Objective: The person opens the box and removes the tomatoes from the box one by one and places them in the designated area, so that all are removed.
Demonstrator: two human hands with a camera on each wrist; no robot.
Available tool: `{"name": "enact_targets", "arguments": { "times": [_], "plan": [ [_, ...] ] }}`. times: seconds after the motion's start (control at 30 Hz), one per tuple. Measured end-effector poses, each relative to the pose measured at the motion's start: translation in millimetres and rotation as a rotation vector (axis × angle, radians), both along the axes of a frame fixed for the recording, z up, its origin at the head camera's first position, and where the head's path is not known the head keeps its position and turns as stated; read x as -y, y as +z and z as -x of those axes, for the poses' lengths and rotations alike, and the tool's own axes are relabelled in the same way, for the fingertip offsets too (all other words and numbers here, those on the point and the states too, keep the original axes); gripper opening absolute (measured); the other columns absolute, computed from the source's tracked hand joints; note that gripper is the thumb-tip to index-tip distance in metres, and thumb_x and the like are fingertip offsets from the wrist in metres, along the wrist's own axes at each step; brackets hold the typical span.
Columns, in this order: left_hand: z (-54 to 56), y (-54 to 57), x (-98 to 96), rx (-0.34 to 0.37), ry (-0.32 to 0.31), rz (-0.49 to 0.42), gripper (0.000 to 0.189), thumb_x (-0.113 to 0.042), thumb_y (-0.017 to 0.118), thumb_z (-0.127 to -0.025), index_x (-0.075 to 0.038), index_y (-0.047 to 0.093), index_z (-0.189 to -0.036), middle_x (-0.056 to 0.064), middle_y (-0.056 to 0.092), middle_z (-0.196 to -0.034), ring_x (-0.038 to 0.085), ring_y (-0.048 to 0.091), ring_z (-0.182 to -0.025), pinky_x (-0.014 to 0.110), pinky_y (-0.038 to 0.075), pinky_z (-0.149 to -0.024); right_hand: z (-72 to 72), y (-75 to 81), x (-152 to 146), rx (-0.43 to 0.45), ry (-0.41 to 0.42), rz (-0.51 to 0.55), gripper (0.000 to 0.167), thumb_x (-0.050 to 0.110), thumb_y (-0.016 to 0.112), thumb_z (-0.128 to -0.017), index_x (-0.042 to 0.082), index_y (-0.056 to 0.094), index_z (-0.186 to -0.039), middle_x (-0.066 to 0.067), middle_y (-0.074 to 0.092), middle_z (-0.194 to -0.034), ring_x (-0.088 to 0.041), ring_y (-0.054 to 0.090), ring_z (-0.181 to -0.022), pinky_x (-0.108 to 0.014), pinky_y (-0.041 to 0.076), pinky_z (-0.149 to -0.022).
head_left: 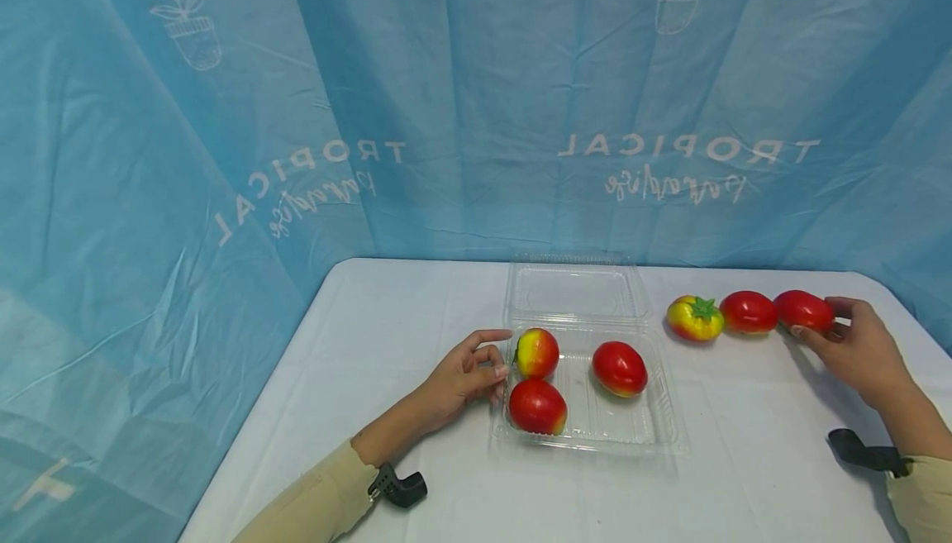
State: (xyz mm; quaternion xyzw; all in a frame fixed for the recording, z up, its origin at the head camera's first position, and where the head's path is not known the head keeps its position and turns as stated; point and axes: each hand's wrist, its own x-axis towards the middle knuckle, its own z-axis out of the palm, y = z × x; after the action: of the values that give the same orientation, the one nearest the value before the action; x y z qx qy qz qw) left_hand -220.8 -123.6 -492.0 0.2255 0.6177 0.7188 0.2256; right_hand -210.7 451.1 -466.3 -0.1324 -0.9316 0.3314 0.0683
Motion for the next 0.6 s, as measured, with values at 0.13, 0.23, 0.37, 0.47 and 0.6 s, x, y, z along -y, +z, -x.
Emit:
{"name": "enact_targets", "arguments": {
  "times": [0.13, 0.23, 0.37, 0.47, 0.6],
  "plan": [
    [0.2, 0.2, -0.4, 0.005, 0.004, 0.006, 0.058, -0.008, 0.064, -0.105, -0.010, 0.040, -0.158, 0.006, 0.059, -0.099, 0.014, 0.064, -0.079, 0.026, 0.061, -0.076, 0.5, -0.8, -1.3, 0.002, 0.003, 0.008, 0.094, 0.020, 0.073, -0.101, -0.018, 0.009, -0.158, -0.050, 0.023, -0.151, -0.070, 0.035, -0.132, -0.079, 0.044, -0.095],
    [0.4, 0.5, -0.5, 0.006, 0.004, 0.008, 0.058, -0.008, 0.064, -0.104, -0.010, 0.040, -0.157, 0.007, 0.060, -0.099, 0.014, 0.065, -0.079, 0.026, 0.061, -0.076, 1.1, -1.5, -2.2, 0.002, 0.004, 0.008, 0.094, 0.021, 0.073, -0.101, -0.018, 0.009, -0.158, -0.050, 0.023, -0.151, -0.070, 0.035, -0.131, -0.079, 0.044, -0.094],
    [0.5, 0.7, -0.4, 0.004, 0.002, 0.007, 0.058, -0.008, 0.064, -0.104, -0.009, 0.040, -0.157, 0.007, 0.060, -0.099, 0.014, 0.065, -0.079, 0.026, 0.061, -0.076, 1.9, -1.9, -2.6, 0.001, 0.004, -0.002, 0.095, 0.022, 0.074, -0.100, -0.018, 0.010, -0.158, -0.049, 0.024, -0.151, -0.069, 0.036, -0.129, -0.079, 0.045, -0.093],
    [0.9, 0.3, -0.4, 0.004, 0.003, 0.005, 0.058, -0.007, 0.064, -0.104, -0.009, 0.040, -0.157, 0.007, 0.060, -0.099, 0.014, 0.065, -0.078, 0.026, 0.061, -0.076, 2.3, -2.1, -2.7, 0.001, 0.006, -0.007, 0.096, 0.022, 0.075, -0.099, -0.018, 0.010, -0.158, -0.049, 0.024, -0.151, -0.068, 0.036, -0.128, -0.078, 0.046, -0.093],
    [1.2, -0.4, -0.6, 0.004, 0.003, 0.005, 0.057, -0.006, 0.063, -0.104, -0.010, 0.041, -0.157, 0.007, 0.060, -0.099, 0.014, 0.065, -0.078, 0.026, 0.061, -0.075, 2.4, -2.0, -2.4, -0.004, 0.008, -0.012, 0.096, 0.023, 0.075, -0.099, -0.018, 0.011, -0.158, -0.049, 0.025, -0.151, -0.068, 0.036, -0.128, -0.078, 0.046, -0.092]
  ]
}}
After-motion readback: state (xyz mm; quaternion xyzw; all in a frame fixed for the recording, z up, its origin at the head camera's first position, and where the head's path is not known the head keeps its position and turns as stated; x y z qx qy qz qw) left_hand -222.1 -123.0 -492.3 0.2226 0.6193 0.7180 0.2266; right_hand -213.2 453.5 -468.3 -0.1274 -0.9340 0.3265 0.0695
